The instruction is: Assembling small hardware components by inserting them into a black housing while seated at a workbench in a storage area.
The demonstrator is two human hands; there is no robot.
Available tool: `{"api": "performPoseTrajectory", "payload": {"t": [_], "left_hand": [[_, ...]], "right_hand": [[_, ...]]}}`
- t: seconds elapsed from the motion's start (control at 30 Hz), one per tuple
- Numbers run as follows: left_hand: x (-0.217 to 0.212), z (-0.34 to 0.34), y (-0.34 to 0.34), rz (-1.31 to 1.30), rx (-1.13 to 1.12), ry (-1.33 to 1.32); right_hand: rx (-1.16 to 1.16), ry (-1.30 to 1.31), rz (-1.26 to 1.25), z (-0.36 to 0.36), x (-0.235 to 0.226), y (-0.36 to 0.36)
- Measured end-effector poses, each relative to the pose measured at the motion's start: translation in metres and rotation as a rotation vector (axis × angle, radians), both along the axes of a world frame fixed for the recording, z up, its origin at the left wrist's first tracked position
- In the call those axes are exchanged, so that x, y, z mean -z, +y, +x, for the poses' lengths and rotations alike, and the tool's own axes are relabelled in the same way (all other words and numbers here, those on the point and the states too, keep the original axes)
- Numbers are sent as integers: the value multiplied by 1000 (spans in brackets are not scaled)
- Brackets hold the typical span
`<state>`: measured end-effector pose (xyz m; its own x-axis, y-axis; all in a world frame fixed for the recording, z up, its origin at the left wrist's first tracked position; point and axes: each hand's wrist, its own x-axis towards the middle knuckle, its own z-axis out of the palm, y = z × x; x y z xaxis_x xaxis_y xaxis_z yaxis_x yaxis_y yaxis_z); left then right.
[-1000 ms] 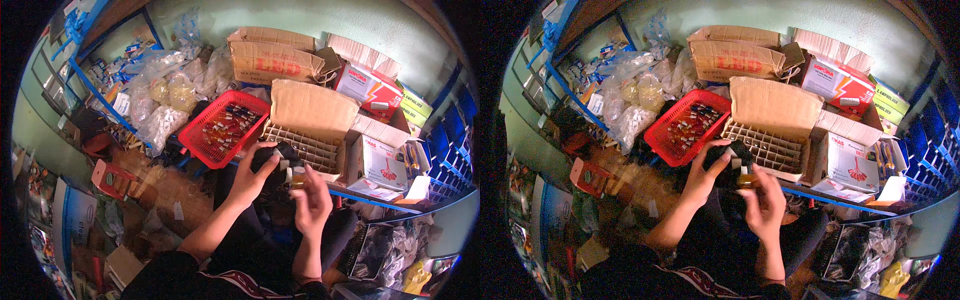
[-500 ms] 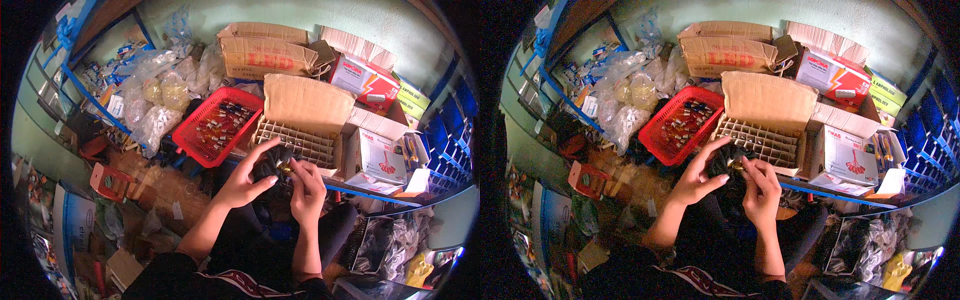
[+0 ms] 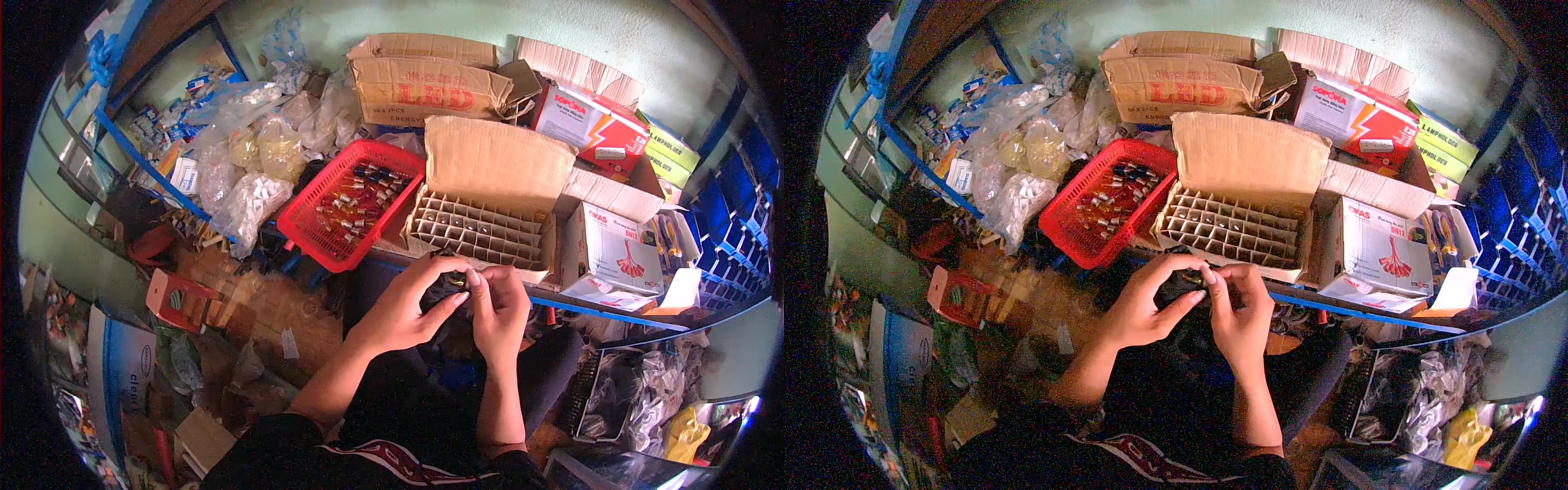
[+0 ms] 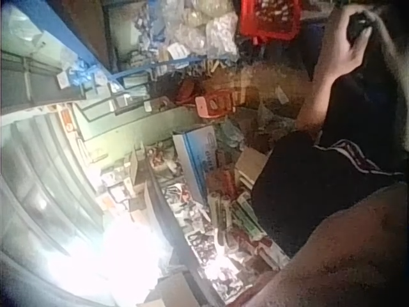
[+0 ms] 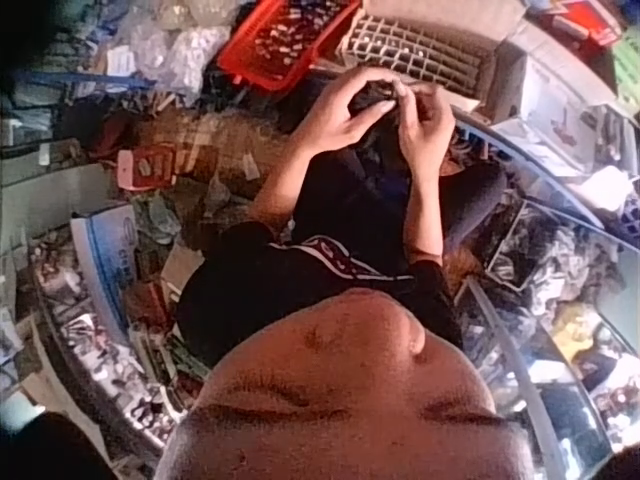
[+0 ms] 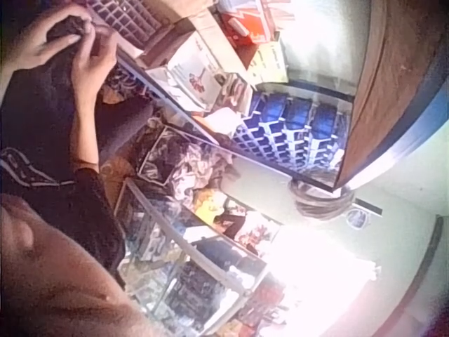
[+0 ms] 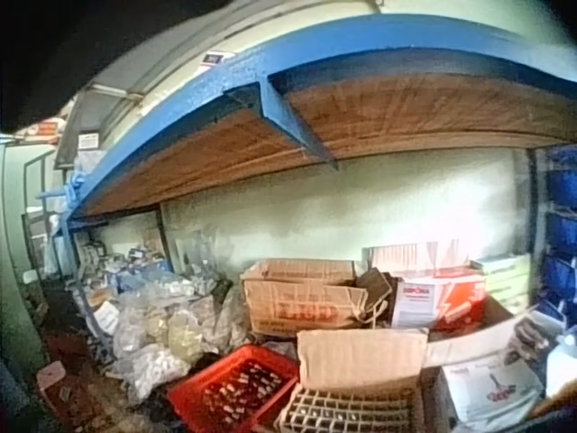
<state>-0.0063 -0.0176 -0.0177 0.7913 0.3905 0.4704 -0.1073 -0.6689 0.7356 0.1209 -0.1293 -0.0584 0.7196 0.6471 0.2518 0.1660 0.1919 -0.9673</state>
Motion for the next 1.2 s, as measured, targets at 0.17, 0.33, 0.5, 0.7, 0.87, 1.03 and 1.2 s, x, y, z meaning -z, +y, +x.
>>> {"api": "performPoseTrajectory", "payload": {"t": [0.17, 0.33, 0.5, 0.7, 0.87, 1.03, 1.2], "left_hand": [[6, 3, -3, -46, -44, -24], [6, 0, 2, -97, -127, -51], [3, 5, -3, -104, -169, -53], [1, 0, -5, -76, -124, -77], [1, -4, -2, -56, -127, -56], [5, -13, 2, -141, -207, -86], [16, -24, 12, -282, -379, -152]], "right_hand": [[-138, 255, -24, 7, 3, -5], [-269, 197, 66, 3, -8, -6], [-156, 74, 34, -3, -5, -4], [-23, -90, -72, -8, -4, 1], [-88, 25, -137, -8, -7, 2], [-59, -60, -51, -8, -5, 4], [-24, -35, 43, 1, -36, 22]]}}
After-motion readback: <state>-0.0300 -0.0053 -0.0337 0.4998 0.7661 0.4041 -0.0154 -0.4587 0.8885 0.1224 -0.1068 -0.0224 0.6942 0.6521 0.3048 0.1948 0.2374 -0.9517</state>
